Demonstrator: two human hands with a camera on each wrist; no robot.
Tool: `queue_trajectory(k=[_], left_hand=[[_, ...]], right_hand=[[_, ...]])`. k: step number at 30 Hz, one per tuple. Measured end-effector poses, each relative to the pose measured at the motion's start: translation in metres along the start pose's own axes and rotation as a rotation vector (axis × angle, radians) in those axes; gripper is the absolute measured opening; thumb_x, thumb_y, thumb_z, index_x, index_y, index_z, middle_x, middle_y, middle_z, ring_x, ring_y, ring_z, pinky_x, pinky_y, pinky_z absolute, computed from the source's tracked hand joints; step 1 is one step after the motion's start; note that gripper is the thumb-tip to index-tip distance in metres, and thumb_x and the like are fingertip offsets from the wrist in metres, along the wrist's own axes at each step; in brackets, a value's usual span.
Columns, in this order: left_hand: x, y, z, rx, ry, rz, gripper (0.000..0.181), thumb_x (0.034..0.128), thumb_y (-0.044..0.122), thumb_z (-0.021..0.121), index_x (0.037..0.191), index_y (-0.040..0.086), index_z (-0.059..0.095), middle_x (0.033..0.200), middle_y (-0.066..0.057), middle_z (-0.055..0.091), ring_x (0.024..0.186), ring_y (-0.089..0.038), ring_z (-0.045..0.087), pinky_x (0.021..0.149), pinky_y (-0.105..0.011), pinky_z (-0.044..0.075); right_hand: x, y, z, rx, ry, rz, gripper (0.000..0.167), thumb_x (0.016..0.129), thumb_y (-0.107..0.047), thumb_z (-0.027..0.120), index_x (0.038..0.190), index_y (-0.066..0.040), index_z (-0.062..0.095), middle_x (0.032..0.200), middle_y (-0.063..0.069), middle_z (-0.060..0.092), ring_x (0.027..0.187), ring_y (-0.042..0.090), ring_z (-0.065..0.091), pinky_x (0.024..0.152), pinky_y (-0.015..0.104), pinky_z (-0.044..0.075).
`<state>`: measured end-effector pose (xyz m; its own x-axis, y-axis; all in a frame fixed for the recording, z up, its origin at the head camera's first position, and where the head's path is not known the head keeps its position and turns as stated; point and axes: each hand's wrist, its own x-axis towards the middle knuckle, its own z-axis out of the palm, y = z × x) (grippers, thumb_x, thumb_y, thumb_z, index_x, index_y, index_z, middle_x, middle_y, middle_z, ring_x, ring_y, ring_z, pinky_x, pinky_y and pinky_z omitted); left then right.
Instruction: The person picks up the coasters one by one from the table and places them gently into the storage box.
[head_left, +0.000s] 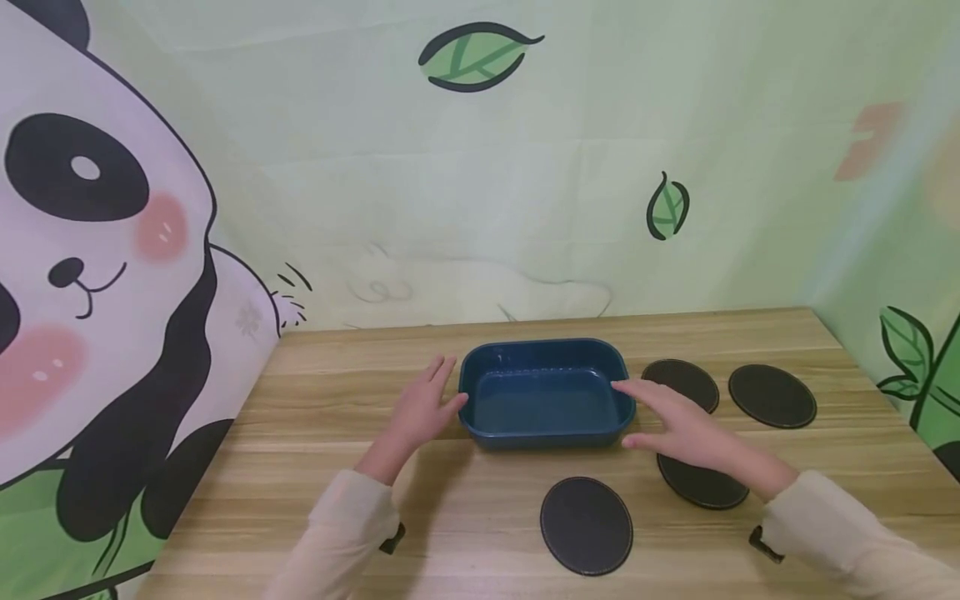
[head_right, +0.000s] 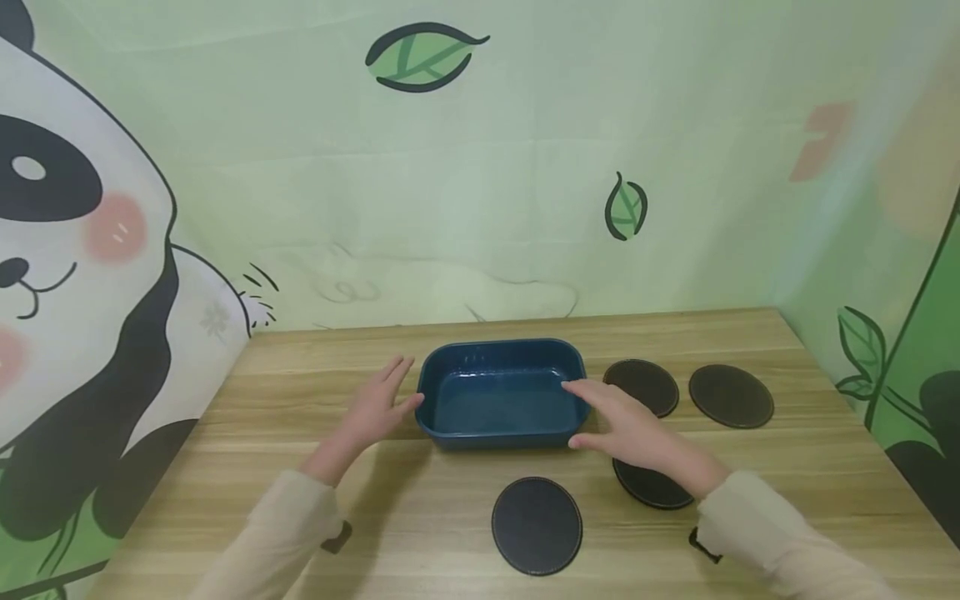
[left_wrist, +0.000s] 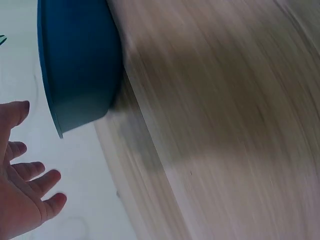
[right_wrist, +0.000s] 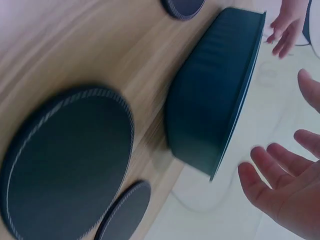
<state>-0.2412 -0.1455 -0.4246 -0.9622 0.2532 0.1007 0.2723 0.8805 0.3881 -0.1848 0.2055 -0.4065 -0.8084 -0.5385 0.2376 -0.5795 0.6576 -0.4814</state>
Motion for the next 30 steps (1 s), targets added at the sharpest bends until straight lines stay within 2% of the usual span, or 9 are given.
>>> queue_trajectory(k=[2, 5, 9, 15, 21, 25, 30], left_hand=[[0.002, 0.002, 0.002, -0.054, 0.032, 0.009, 0.057, 0.0853, 0.027, 0.056, 0.134, 0.006, 0.035, 0.137, -0.017, 0.035, 0.124, -0.033, 0.037, 0.100, -0.047, 0.032], [0.005, 0.004, 0.004, -0.143, 0.061, -0.015, 0.051, 0.0840, 0.020, 0.058, 0.130, 0.005, 0.041, 0.132, -0.015, 0.043, 0.116, -0.030, 0.046, 0.094, -0.044, 0.039], [0.009, 0.004, 0.008, -0.262, 0.056, -0.083, 0.044, 0.0832, 0.014, 0.059, 0.124, 0.004, 0.047, 0.124, -0.015, 0.050, 0.101, -0.029, 0.056, 0.080, -0.040, 0.049], [0.013, 0.000, 0.015, -0.388, 0.025, -0.209, 0.039, 0.0835, 0.012, 0.059, 0.121, 0.007, 0.050, 0.118, -0.015, 0.053, 0.095, -0.026, 0.058, 0.074, -0.034, 0.051], [0.014, -0.002, 0.018, -0.494, 0.056, -0.239, 0.037, 0.0818, 0.008, 0.060, 0.117, 0.002, 0.053, 0.110, -0.018, 0.057, 0.095, -0.030, 0.057, 0.075, -0.035, 0.050], [0.014, -0.002, 0.020, -0.621, 0.061, -0.275, 0.035, 0.0819, 0.005, 0.059, 0.116, -0.001, 0.053, 0.107, -0.019, 0.056, 0.094, -0.030, 0.057, 0.072, -0.034, 0.051], [0.015, -0.004, 0.023, -0.750, 0.046, -0.340, 0.034, 0.0829, 0.003, 0.058, 0.116, 0.000, 0.052, 0.105, -0.018, 0.054, 0.089, -0.025, 0.056, 0.072, -0.039, 0.051]], right_hand=[[0.001, -0.003, 0.003, 0.064, -0.017, -0.009, 0.064, 0.073, -0.023, 0.070, 0.126, -0.001, 0.043, 0.119, 0.018, 0.051, 0.094, 0.026, 0.053, 0.071, 0.032, 0.046], [0.002, -0.007, 0.006, 0.190, -0.089, 0.012, 0.059, 0.075, -0.018, 0.069, 0.125, 0.000, 0.043, 0.112, 0.017, 0.053, 0.082, 0.019, 0.053, 0.056, 0.021, 0.042], [0.003, -0.010, 0.011, 0.317, -0.201, 0.058, 0.052, 0.078, -0.015, 0.065, 0.124, 0.001, 0.044, 0.108, 0.019, 0.054, 0.081, 0.013, 0.054, 0.060, 0.022, 0.046], [0.004, -0.009, 0.018, 0.378, -0.303, 0.073, 0.047, 0.079, -0.016, 0.064, 0.119, 0.003, 0.047, 0.100, 0.016, 0.056, 0.079, 0.008, 0.055, 0.066, 0.024, 0.046], [0.003, -0.008, 0.025, 0.505, -0.404, 0.169, 0.050, 0.080, -0.018, 0.064, 0.120, 0.005, 0.045, 0.104, 0.020, 0.054, 0.085, 0.016, 0.056, 0.062, 0.027, 0.048], [0.003, -0.006, 0.033, 0.567, -0.440, 0.235, 0.053, 0.079, -0.019, 0.065, 0.121, 0.005, 0.044, 0.107, 0.021, 0.053, 0.087, 0.020, 0.055, 0.055, 0.033, 0.048], [0.003, -0.002, 0.043, 0.605, -0.439, 0.279, 0.052, 0.078, -0.017, 0.066, 0.120, 0.006, 0.044, 0.107, 0.021, 0.052, 0.083, 0.020, 0.054, 0.050, 0.031, 0.046]])
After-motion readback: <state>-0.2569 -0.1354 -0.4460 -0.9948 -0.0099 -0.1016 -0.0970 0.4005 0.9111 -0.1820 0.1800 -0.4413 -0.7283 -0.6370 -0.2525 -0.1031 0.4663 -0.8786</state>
